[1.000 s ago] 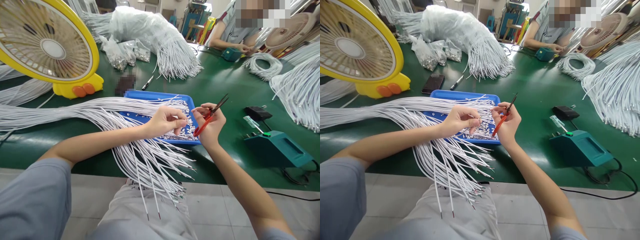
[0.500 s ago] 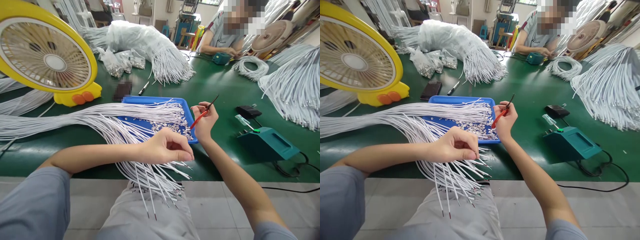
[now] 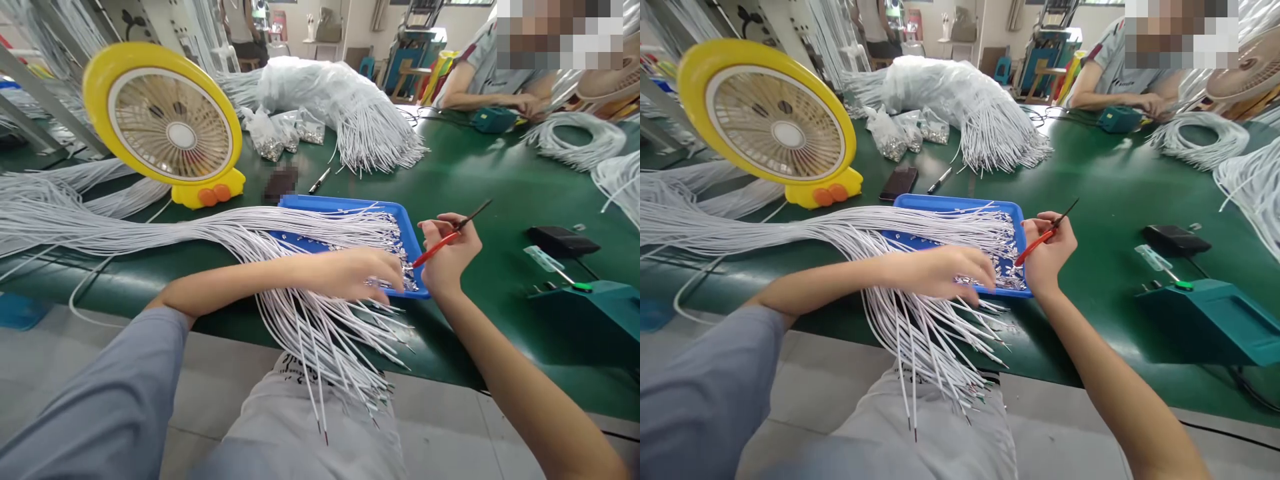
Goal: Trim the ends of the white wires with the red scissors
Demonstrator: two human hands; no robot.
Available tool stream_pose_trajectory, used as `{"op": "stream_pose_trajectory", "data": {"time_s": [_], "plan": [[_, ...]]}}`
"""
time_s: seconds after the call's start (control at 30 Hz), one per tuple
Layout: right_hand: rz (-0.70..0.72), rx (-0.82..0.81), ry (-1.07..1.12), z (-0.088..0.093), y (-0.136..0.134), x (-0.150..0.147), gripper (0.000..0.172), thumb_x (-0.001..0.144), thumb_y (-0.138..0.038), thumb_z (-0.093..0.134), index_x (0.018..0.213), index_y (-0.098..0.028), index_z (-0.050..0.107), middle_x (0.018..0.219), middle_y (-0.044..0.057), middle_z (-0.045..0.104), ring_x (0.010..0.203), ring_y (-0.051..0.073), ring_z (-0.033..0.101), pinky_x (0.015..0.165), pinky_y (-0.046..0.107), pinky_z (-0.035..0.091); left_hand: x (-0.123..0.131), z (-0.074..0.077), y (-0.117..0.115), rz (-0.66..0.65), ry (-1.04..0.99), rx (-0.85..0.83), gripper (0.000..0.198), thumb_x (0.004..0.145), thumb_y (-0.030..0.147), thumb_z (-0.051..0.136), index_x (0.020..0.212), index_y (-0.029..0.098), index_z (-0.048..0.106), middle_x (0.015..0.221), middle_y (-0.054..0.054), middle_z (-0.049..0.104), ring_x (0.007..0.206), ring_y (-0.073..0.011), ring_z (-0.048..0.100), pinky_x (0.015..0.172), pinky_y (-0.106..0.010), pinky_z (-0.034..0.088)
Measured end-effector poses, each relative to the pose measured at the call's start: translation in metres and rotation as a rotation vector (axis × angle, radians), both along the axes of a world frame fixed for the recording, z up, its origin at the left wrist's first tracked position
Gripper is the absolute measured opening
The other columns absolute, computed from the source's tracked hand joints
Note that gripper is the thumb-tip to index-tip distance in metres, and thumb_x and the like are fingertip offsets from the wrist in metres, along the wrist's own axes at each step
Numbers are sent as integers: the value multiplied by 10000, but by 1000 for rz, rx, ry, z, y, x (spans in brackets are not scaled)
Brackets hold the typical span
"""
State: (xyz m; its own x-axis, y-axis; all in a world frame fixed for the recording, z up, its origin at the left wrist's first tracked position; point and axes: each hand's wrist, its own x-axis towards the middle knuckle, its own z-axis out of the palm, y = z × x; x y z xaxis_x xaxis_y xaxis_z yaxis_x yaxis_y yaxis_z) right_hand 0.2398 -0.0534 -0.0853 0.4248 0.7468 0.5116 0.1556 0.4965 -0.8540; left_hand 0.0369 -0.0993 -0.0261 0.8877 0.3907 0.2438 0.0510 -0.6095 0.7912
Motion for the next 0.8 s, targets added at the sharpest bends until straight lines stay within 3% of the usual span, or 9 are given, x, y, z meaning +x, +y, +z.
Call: {"op": "stream_pose_trajectory", "data": {"time_s": [0.03,0.1,0.17,0.23,0.33,0.4,0.43,0.6,0.8], "plan": [[3,0,3,1,-1,0,168,736,-211,687,869,-216,584,711,-2,673,658,152,654,622,287,490,-2,0,11,152,-25,32,151,821,125,634,942,137,724,1105,-115,656,1071,-205,604,979,-362,492],[8,-5,6,1,-1,0,174,733,-216,693,866,-219,582,712,-3,671,654,147,651,592,272,477,-4,-2,26,265,-105,-24,212,831,112,602,1017,105,702,1208,-152,615,1121,-216,594,859,-325,553],[0,-8,-1,0,-1,1,175,734,-224,692,869,-225,581,711,-10,668,664,145,657,564,257,465,-4,-3,29,189,-133,-157,312,855,131,569,1159,105,639,1252,-160,595,1048,-191,644,706,-252,574],[-16,-1,-10,-2,0,1,179,736,-232,688,877,-227,578,706,-22,662,676,143,665,546,244,458,-5,0,27,83,-42,-165,352,876,159,558,1224,127,598,1199,-130,640,958,-157,678,674,-222,565],[-12,9,-6,-3,1,1,188,732,-239,686,880,-221,571,689,-38,651,678,137,669,563,239,468,-12,5,29,236,327,267,207,889,162,543,1027,125,693,1033,-96,716,932,-175,680,800,-279,543],[3,18,1,-4,1,1,188,728,-237,686,872,-217,566,678,-44,646,676,131,670,595,245,482,-19,2,39,430,650,597,189,864,131,532,914,109,713,992,-130,719,949,-249,680,798,-347,529],[10,24,2,-4,1,1,187,727,-237,684,869,-217,564,675,-46,644,677,128,671,614,248,489,-23,-2,45,476,739,660,180,829,100,544,888,88,714,981,-163,716,948,-293,681,772,-371,524],[21,44,-4,-6,0,-1,185,733,-237,678,871,-221,556,670,-57,631,678,118,669,690,267,511,-29,-20,66,504,835,713,295,731,-30,482,877,73,718,862,-200,715,898,-314,697,706,-340,499],[24,46,-13,-7,-1,-2,175,736,-229,673,869,-216,561,678,-50,643,674,123,673,691,276,506,-27,-25,69,531,824,706,318,733,-22,458,902,71,710,865,-204,707,903,-301,690,705,-323,479]]}}
